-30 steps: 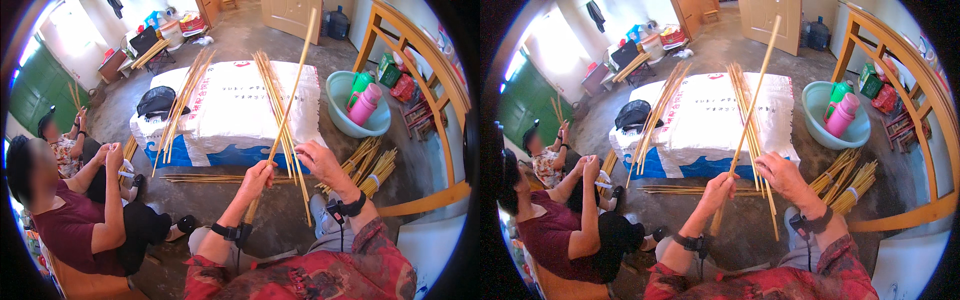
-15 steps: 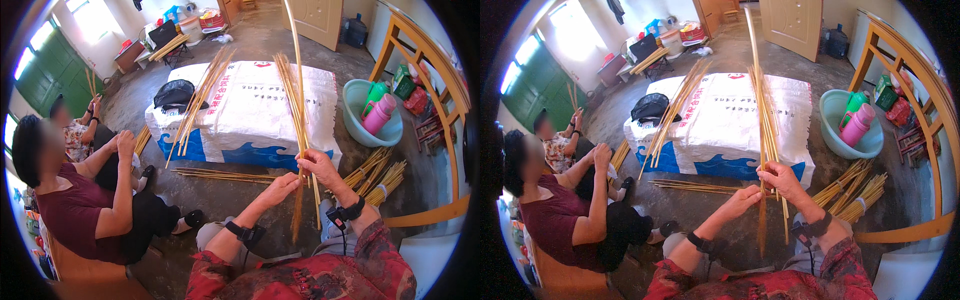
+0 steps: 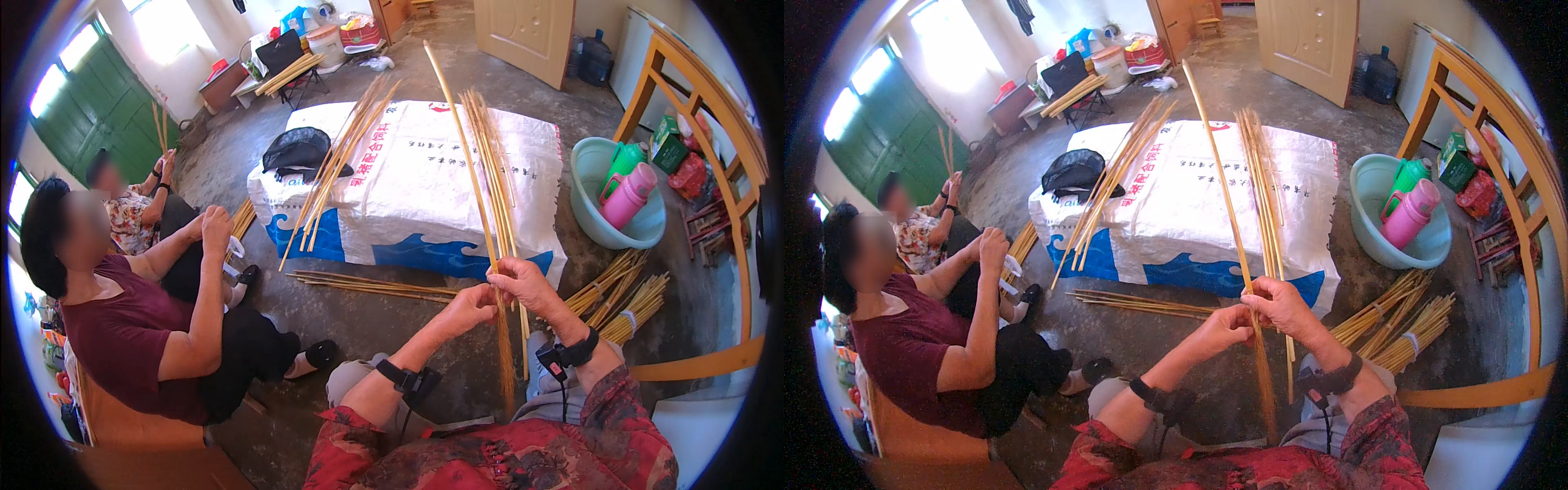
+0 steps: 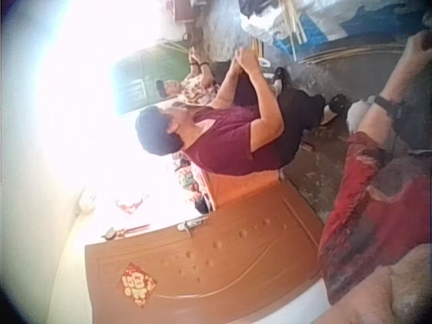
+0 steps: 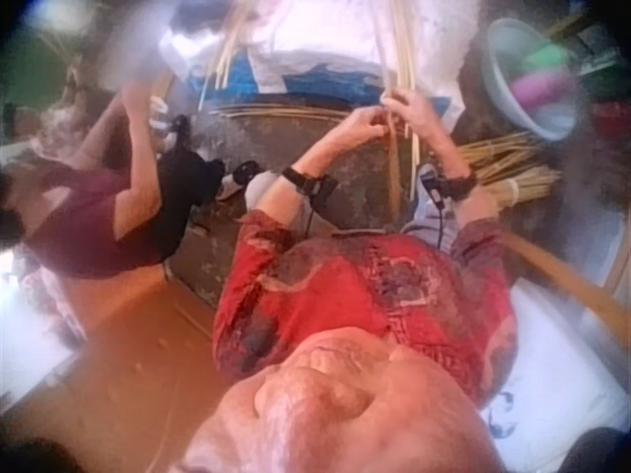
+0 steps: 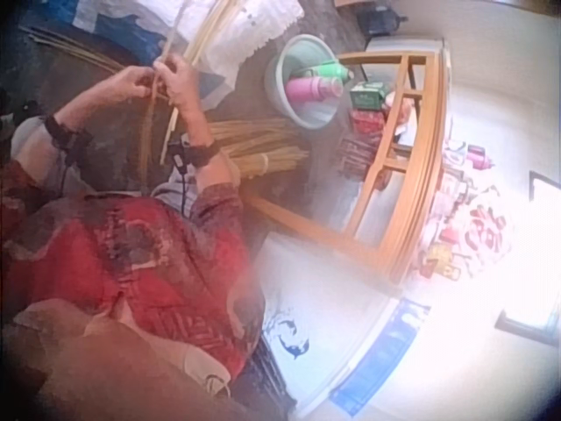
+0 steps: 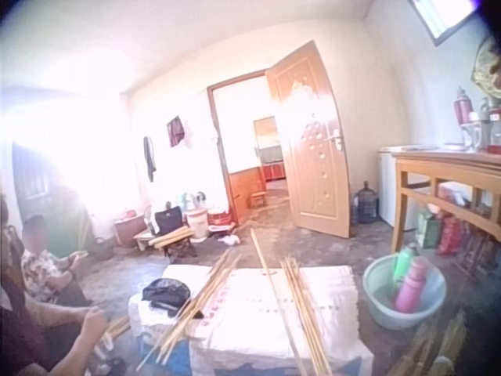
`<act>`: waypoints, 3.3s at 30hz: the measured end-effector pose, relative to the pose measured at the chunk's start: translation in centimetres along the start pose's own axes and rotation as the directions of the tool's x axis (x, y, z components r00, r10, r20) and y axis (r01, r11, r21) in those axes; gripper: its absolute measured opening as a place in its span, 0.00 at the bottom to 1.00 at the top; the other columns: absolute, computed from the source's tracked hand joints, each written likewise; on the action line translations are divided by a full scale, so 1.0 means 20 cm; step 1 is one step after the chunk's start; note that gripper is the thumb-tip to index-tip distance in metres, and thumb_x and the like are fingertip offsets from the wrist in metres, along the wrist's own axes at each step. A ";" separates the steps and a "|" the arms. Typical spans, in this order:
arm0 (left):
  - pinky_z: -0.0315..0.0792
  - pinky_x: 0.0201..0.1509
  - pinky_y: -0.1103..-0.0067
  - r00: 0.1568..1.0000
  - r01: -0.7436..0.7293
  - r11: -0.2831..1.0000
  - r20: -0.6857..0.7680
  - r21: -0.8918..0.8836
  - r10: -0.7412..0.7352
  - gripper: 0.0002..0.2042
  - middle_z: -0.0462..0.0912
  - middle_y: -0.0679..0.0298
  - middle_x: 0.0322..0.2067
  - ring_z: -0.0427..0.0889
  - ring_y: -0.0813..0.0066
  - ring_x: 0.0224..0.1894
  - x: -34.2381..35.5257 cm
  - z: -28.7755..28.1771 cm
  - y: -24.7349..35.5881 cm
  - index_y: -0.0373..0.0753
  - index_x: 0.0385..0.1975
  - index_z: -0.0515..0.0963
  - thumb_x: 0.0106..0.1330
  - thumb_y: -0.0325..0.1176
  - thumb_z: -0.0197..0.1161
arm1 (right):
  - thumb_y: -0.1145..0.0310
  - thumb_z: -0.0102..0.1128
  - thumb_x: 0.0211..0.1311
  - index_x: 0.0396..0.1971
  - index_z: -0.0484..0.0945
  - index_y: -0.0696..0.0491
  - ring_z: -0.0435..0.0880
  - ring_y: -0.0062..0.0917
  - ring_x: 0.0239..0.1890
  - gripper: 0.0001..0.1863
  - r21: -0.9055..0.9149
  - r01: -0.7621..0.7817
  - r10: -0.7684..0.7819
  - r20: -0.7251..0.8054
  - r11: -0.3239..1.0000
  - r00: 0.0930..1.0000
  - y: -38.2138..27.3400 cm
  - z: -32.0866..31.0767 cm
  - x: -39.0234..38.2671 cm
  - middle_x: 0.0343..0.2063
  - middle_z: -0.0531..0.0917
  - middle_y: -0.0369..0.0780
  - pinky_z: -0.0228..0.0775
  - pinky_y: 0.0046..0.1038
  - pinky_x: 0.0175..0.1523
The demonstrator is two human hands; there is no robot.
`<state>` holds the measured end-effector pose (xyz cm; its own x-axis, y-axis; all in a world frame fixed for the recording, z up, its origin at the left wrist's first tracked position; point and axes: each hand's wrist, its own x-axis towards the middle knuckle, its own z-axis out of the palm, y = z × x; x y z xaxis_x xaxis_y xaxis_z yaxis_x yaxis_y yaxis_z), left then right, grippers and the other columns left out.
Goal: The person sorts and bundles thin bamboo or reed sticks by hand, picking them up from a pile and aligning them.
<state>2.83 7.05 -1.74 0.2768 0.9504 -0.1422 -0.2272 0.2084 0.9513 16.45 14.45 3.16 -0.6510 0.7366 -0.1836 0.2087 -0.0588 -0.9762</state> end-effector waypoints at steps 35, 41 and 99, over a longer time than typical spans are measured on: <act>0.71 0.35 0.81 0.998 0.070 0.973 0.021 -0.218 -0.067 0.07 0.74 0.67 0.28 0.75 0.79 0.30 -0.07 -0.03 0.04 0.37 0.32 0.70 0.60 0.34 0.52 | 0.67 0.47 0.58 0.42 0.69 0.58 0.69 0.11 0.22 0.14 0.056 0.044 -0.046 0.041 0.997 0.998 -0.01 0.00 0.04 0.22 0.73 0.32 0.62 0.12 0.26; 0.72 0.32 0.80 0.992 0.000 0.984 -0.121 -0.177 -0.021 0.05 0.75 0.67 0.28 0.75 0.79 0.29 -0.06 -0.05 0.06 0.37 0.30 0.71 0.59 0.31 0.53 | 0.66 0.51 0.56 0.45 0.67 0.58 0.71 0.12 0.23 0.18 0.134 -0.009 -0.006 0.116 0.991 0.993 -0.01 0.01 0.05 0.24 0.73 0.32 0.64 0.13 0.27; 0.70 0.27 0.82 0.987 0.027 0.945 -0.142 -0.326 -0.077 0.06 0.71 0.69 0.22 0.72 0.82 0.23 -0.06 -0.10 0.04 0.39 0.27 0.68 0.57 0.32 0.56 | 0.79 0.45 0.47 0.41 0.67 0.58 0.74 0.17 0.26 0.17 0.231 0.055 -0.046 -0.042 0.971 0.998 0.11 0.13 0.08 0.26 0.74 0.36 0.68 0.16 0.32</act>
<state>0.46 6.48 -1.39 0.1580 0.9546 -0.2524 -0.5117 0.2977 0.8060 14.03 13.71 0.38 -0.6287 0.7662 -0.1330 -0.0020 -0.1726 -0.9850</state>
